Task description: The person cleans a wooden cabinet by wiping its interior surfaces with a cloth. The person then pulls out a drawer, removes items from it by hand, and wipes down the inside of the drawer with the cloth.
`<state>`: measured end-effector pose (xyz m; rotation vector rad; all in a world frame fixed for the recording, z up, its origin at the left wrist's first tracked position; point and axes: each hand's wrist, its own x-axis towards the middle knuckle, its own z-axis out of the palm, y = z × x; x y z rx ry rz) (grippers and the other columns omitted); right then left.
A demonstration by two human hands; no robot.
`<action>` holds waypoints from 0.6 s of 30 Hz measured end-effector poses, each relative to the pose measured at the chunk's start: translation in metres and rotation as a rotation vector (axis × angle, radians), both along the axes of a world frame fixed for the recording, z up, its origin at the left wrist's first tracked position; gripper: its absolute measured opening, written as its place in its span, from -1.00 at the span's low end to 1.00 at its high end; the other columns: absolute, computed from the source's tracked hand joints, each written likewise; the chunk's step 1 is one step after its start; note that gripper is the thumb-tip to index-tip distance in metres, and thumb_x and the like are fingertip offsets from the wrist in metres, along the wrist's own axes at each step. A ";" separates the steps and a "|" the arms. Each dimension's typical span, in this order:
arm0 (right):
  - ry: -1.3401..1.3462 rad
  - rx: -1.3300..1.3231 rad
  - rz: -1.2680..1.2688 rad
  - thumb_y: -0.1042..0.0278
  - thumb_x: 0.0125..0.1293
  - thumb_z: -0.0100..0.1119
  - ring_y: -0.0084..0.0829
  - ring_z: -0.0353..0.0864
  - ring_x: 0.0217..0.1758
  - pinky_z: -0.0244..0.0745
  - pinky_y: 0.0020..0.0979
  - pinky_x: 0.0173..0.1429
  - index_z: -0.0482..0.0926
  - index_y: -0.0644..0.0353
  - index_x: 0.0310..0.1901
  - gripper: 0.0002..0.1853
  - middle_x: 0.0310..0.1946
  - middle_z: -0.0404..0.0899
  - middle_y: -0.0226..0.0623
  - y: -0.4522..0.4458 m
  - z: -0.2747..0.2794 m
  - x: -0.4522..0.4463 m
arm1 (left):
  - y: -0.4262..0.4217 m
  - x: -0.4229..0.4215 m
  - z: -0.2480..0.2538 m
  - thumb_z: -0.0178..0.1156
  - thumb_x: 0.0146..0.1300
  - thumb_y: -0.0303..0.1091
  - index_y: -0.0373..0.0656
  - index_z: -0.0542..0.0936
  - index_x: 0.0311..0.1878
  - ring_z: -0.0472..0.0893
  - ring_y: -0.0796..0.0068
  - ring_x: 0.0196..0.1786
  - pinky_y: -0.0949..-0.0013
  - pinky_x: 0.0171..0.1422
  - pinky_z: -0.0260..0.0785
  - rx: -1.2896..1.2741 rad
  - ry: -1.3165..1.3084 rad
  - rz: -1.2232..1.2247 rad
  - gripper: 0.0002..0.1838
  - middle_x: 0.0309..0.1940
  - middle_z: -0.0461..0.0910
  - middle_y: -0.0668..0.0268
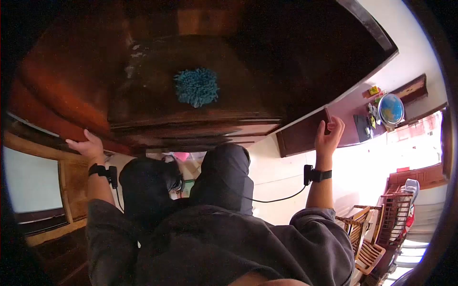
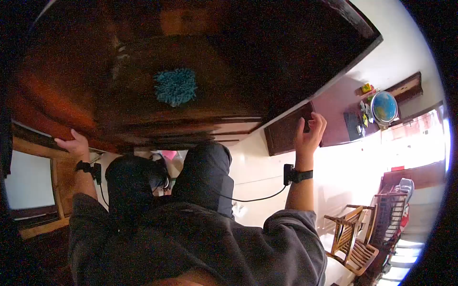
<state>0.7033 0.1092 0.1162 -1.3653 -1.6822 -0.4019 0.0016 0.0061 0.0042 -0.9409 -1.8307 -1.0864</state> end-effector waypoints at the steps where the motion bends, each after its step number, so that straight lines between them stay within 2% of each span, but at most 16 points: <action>1: 0.115 -0.075 0.033 0.42 0.27 0.19 -0.34 0.50 -0.19 0.49 -0.36 -0.11 0.42 0.24 0.03 -0.69 -0.07 0.43 -0.16 0.002 -0.005 0.006 | -0.001 0.002 0.001 0.22 0.23 -0.30 -0.60 -0.09 0.33 0.29 -0.27 0.18 -0.10 0.33 0.16 -0.039 -0.023 0.053 -0.14 0.16 0.15 -0.38; 2: 0.232 -0.148 0.064 0.41 0.28 0.20 -0.37 0.49 -0.20 0.48 -0.38 -0.11 0.41 0.24 0.03 -0.68 -0.06 0.42 -0.18 0.007 -0.015 0.013 | 0.000 0.003 0.001 0.22 0.23 -0.30 -0.60 -0.10 0.33 0.30 -0.27 0.18 -0.09 0.32 0.17 -0.077 -0.045 0.105 -0.13 0.16 0.15 -0.37; 3: 0.350 -0.223 0.093 0.40 0.28 0.21 -0.40 0.48 -0.20 0.47 -0.39 -0.11 0.40 0.24 0.04 -0.67 -0.06 0.40 -0.19 0.010 -0.026 0.020 | 0.002 -0.002 0.000 0.23 0.21 -0.31 -0.58 -0.13 0.33 0.31 -0.26 0.16 -0.11 0.29 0.20 -0.005 0.139 0.021 -0.11 0.14 0.17 -0.36; 4: 0.285 -0.271 0.102 0.43 0.23 0.25 -0.48 0.45 -0.19 0.43 -0.48 -0.10 0.37 0.23 0.11 -0.57 -0.06 0.42 -0.25 0.010 -0.034 0.021 | 0.001 -0.003 -0.002 0.24 0.21 -0.31 -0.57 -0.13 0.34 0.31 -0.25 0.15 -0.11 0.28 0.21 -0.004 0.150 0.021 -0.11 0.13 0.17 -0.36; 6: -0.092 -0.326 0.158 0.48 0.22 0.24 -0.48 0.44 -0.15 0.43 -0.47 -0.08 0.34 0.20 0.16 -0.52 -0.05 0.43 -0.26 0.014 -0.045 0.020 | 0.003 -0.005 -0.002 0.24 0.21 -0.31 -0.56 -0.14 0.34 0.32 -0.24 0.14 -0.12 0.26 0.22 0.010 0.173 0.028 -0.11 0.12 0.18 -0.35; 8: 0.042 -0.456 0.269 0.52 0.15 0.24 -0.26 0.49 -0.12 0.46 -0.34 0.02 0.32 0.27 0.13 -0.51 -0.06 0.41 -0.11 0.009 -0.060 0.007 | 0.002 -0.003 -0.001 0.24 0.21 -0.30 -0.55 -0.15 0.33 0.34 -0.24 0.12 -0.13 0.25 0.23 0.005 0.193 0.017 -0.10 0.11 0.19 -0.35; 9: 0.221 -0.550 0.251 0.50 0.15 0.25 -0.21 0.49 -0.06 0.44 -0.33 0.06 0.29 0.26 0.17 -0.45 -0.07 0.44 -0.07 0.008 -0.080 0.006 | 0.002 -0.005 0.000 0.25 0.21 -0.29 -0.55 -0.15 0.33 0.34 -0.24 0.12 -0.13 0.25 0.22 0.005 0.214 0.003 -0.10 0.11 0.18 -0.35; 10: 0.273 -0.642 0.272 0.48 0.16 0.25 -0.10 0.47 0.00 0.41 -0.29 0.12 0.30 0.28 0.17 -0.46 -0.06 0.45 -0.03 0.006 -0.091 0.006 | 0.002 -0.005 0.001 0.25 0.21 -0.29 -0.55 -0.15 0.33 0.34 -0.24 0.12 -0.13 0.26 0.22 0.004 0.235 -0.011 -0.09 0.11 0.18 -0.35; 12: 0.167 -0.736 0.342 0.35 0.20 0.26 0.00 0.46 0.09 0.39 -0.20 0.19 0.36 0.28 0.16 -0.49 0.01 0.45 0.00 0.006 -0.150 0.028 | 0.002 0.002 0.003 0.24 0.21 -0.29 -0.55 -0.16 0.33 0.35 -0.24 0.11 -0.14 0.24 0.24 -0.048 0.141 0.080 -0.10 0.11 0.18 -0.35; 14: -0.196 -0.986 0.328 0.19 0.24 0.24 0.06 0.40 0.19 0.34 -0.14 0.26 0.42 0.26 0.14 -0.51 0.08 0.44 0.06 -0.016 -0.160 0.029 | 0.001 0.001 -0.002 0.23 0.22 -0.29 -0.55 -0.16 0.33 0.35 -0.25 0.10 -0.14 0.23 0.25 -0.074 0.091 0.122 -0.10 0.10 0.19 -0.34; 16: -0.229 -1.318 0.297 0.01 0.31 0.12 0.07 0.40 0.23 0.34 -0.12 0.28 0.42 0.24 0.18 -0.46 0.15 0.42 0.14 -0.040 -0.148 0.020 | 0.002 0.001 0.001 0.23 0.22 -0.28 -0.55 -0.16 0.33 0.36 -0.25 0.10 -0.15 0.22 0.26 -0.068 0.095 0.099 -0.10 0.09 0.20 -0.33; 17: -0.192 -1.499 0.291 -0.02 0.34 0.06 0.07 0.40 0.25 0.33 -0.12 0.28 0.41 0.26 0.19 -0.44 0.17 0.41 0.15 -0.046 -0.145 0.019 | 0.000 0.004 0.002 0.23 0.23 -0.25 -0.54 -0.14 0.33 0.37 -0.24 0.07 -0.16 0.19 0.29 -0.133 -0.013 0.143 -0.11 0.04 0.22 -0.29; 18: -0.150 -1.673 0.282 -0.06 0.37 0.01 0.07 0.39 0.26 0.33 -0.12 0.29 0.40 0.27 0.20 -0.43 0.19 0.40 0.15 -0.051 -0.141 0.019 | 0.000 -0.001 -0.003 0.20 0.24 -0.19 -0.56 -0.17 0.34 0.27 -0.30 0.17 -0.16 0.27 0.19 -0.091 -0.013 0.062 -0.08 0.13 0.13 -0.35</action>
